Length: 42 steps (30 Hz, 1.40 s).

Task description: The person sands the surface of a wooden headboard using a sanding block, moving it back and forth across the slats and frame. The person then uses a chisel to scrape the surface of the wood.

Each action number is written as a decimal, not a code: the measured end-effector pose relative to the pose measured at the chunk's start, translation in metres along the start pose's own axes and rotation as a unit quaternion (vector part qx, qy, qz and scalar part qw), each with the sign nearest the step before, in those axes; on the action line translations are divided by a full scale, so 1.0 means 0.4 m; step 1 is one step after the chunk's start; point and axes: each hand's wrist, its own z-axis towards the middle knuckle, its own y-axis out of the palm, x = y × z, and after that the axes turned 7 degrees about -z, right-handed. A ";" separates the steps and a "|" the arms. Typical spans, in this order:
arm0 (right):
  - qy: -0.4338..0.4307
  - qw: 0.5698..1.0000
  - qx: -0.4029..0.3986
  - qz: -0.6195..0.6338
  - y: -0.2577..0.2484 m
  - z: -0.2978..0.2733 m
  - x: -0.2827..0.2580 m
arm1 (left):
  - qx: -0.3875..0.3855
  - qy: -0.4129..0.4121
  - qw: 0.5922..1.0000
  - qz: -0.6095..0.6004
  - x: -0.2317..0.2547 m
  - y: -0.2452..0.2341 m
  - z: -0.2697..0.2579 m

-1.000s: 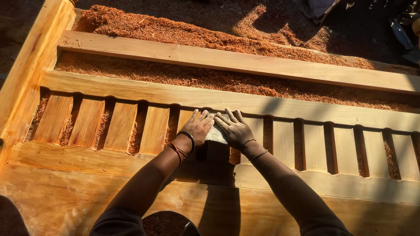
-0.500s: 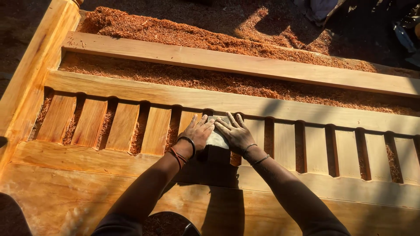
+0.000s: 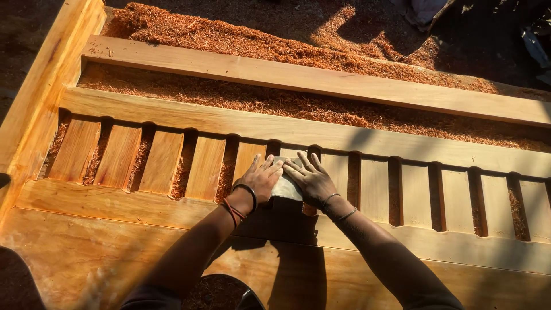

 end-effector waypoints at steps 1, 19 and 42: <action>0.001 1.000 0.003 -0.001 -0.008 0.033 0.023 | 0.001 0.001 1.000 0.002 -0.030 -0.005 0.039; 0.004 1.000 0.010 0.029 -0.024 0.001 0.001 | 0.001 -0.040 0.999 -0.020 0.034 -0.095 -0.024; 0.038 0.993 -0.003 0.111 0.028 -0.201 -0.094 | -0.006 0.021 1.000 -0.019 0.175 -0.076 -0.138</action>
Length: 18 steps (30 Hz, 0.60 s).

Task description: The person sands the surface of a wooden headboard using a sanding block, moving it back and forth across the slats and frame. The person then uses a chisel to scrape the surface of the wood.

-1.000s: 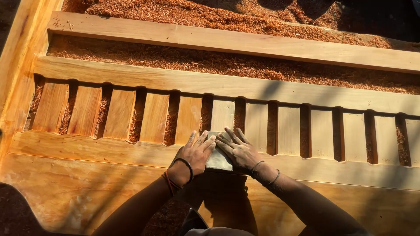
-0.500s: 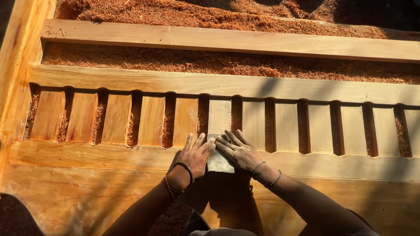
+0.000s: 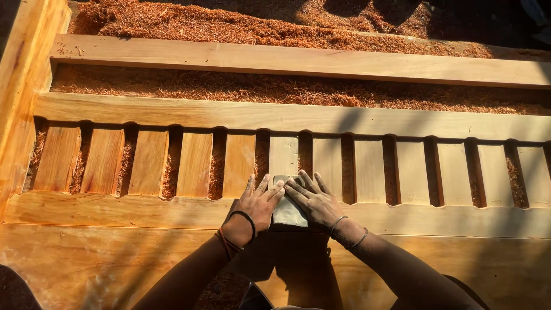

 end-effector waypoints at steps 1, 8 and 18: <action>-0.002 1.000 0.000 -0.003 -0.006 0.021 0.025 | 0.004 -0.001 1.000 0.000 -0.007 -0.003 0.025; 0.014 0.994 0.038 -0.101 -0.022 0.160 0.124 | -0.012 -0.062 0.998 0.025 -0.126 0.021 0.186; 0.163 0.971 0.096 0.148 -0.170 -0.155 0.040 | 0.036 -0.099 0.987 -0.122 0.040 -0.090 -0.058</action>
